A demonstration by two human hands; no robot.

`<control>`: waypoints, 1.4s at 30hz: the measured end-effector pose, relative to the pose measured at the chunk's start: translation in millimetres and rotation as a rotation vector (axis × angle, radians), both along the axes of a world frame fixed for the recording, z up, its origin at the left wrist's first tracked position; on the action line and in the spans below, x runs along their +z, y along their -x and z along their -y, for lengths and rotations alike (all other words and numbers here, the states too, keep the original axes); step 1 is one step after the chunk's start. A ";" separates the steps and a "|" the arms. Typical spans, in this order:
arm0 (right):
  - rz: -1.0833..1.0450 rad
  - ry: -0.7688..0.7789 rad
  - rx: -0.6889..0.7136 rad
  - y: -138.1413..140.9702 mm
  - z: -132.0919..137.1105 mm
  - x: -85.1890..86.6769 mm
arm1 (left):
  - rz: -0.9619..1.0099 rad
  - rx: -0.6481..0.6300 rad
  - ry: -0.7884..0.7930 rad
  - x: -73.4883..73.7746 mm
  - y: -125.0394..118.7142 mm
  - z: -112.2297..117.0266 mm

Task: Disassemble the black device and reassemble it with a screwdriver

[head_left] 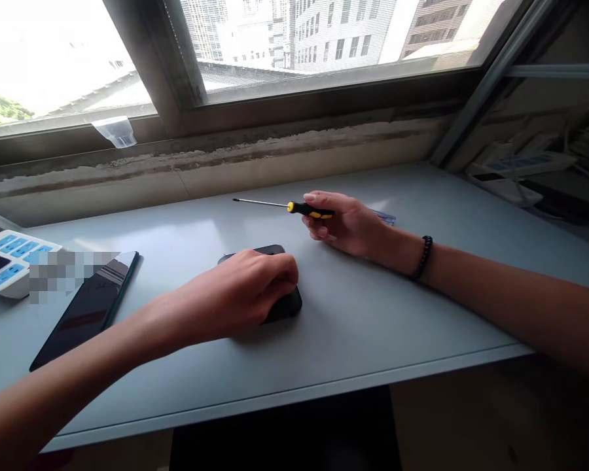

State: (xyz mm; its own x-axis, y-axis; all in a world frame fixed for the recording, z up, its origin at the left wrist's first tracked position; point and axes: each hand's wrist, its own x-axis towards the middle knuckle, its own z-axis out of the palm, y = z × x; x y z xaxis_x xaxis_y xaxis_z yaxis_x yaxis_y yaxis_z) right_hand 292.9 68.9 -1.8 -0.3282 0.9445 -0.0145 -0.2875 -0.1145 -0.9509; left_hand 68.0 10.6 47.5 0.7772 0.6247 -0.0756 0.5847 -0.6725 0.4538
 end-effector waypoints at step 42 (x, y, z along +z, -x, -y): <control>0.082 -0.156 -0.018 -13.7 1.1 21.1 | 0.180 -0.015 -0.356 -27.9 48.3 0.4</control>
